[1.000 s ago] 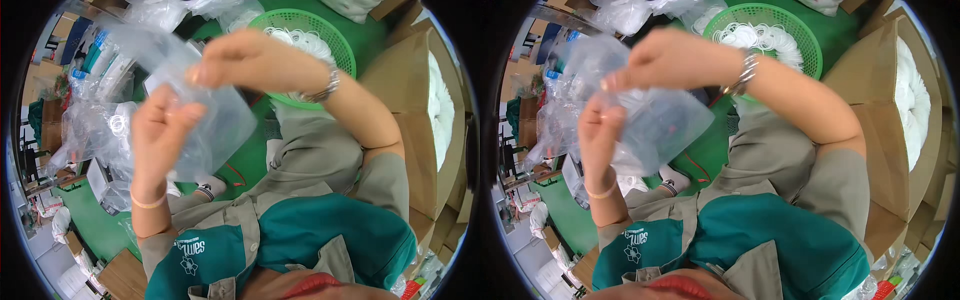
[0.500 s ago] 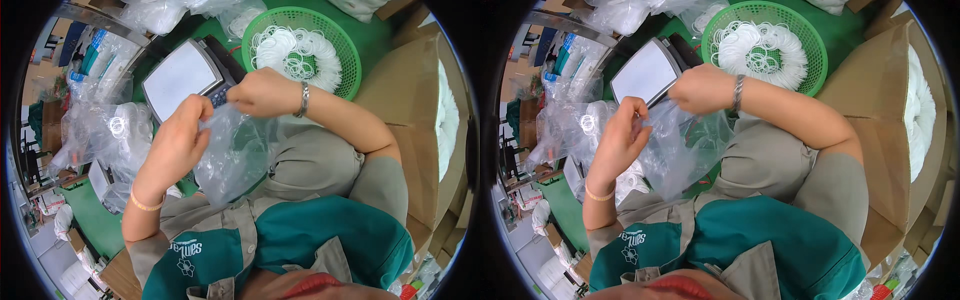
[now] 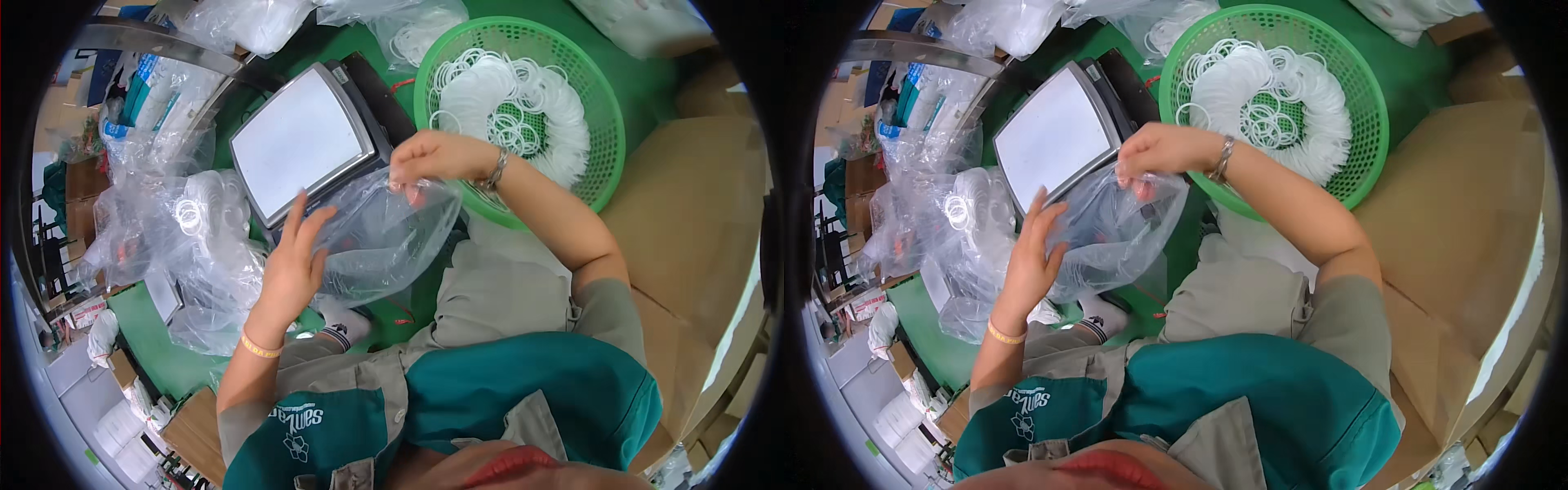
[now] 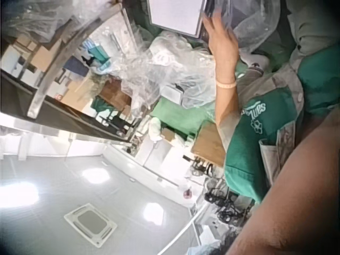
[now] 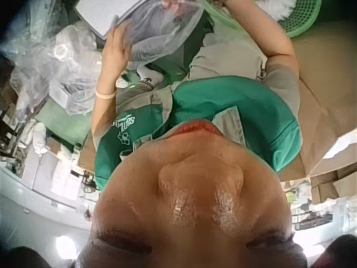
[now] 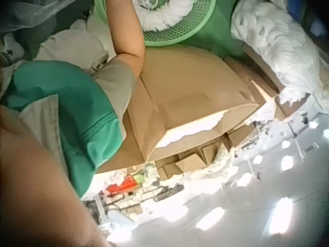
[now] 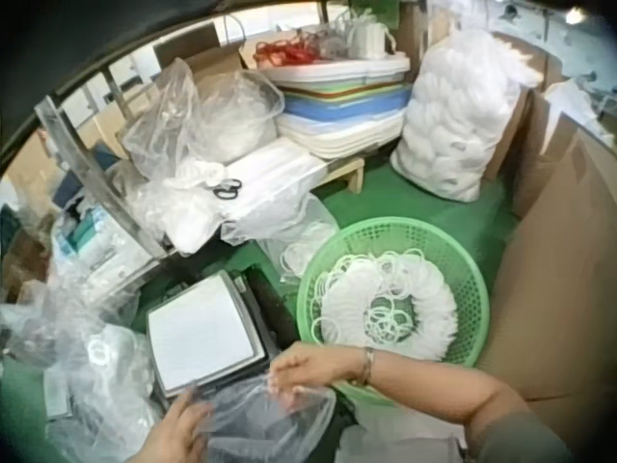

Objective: The recorder is weighing white plastic rings on an electronic scale and packaging them into plastic bags within a manufacturing environment.

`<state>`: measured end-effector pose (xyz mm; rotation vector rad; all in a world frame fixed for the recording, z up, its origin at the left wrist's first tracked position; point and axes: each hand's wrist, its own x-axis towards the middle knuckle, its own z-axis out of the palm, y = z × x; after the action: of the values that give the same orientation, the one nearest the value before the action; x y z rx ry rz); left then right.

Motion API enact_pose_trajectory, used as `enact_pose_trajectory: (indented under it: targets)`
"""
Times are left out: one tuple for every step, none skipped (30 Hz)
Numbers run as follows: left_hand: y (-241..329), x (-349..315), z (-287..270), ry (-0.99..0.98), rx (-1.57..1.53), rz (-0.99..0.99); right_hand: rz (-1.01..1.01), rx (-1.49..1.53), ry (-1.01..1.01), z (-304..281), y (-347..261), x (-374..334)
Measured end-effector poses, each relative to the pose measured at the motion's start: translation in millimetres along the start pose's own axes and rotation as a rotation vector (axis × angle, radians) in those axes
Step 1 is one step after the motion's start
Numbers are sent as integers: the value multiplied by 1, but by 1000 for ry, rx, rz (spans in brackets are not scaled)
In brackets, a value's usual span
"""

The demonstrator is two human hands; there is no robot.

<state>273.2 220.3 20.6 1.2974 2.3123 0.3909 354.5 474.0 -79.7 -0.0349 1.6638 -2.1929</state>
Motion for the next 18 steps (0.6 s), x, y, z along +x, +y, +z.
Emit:
enact_pose_trajectory:
  targets:
    - [-14,-3,5,0,2,-13,-15,-3,102,-16,1,2]
    - [-28,-7,10,41,-61,6,-93,112,230,-42,10,6]
    - [-33,1,16,68,-141,58,-288,-258,648,-104,55,6]
    - [-30,3,10,174,-44,158,-339,-358,996,-151,77,0]
    - [-29,7,5,170,-53,163,-158,-736,1337,-199,99,-23]
    - [-31,7,-2,82,-79,127,35,-776,1374,-221,111,-36]
    - [-32,9,-6,-3,-106,94,228,-816,1408,-236,119,-44]
    - [-32,8,-6,-1,-112,72,307,-906,1386,-237,120,-45]
    - [-34,10,-7,1,-110,62,386,-996,1363,-237,122,-43]
    - [-36,10,-9,-27,-108,43,410,-937,1315,-241,121,-42]
    - [-36,12,-11,-61,-109,33,346,-788,1265,-247,123,-43]
    - [-34,16,-14,-22,65,124,283,-642,1215,-254,125,-44]
    - [-27,19,-17,-27,63,128,299,-597,1176,-258,129,-43]
    - [-18,20,-22,12,147,98,300,-594,1170,-251,120,-38]
    - [-14,21,-23,51,228,69,364,-565,1022,-235,99,-37]
    - [-10,20,-25,47,230,25,425,-536,883,-227,85,-42]
    - [-5,19,-27,47,234,21,380,-700,872,-222,88,-35]
    - [-1,17,-30,53,177,-31,368,-706,826,-218,88,-35]
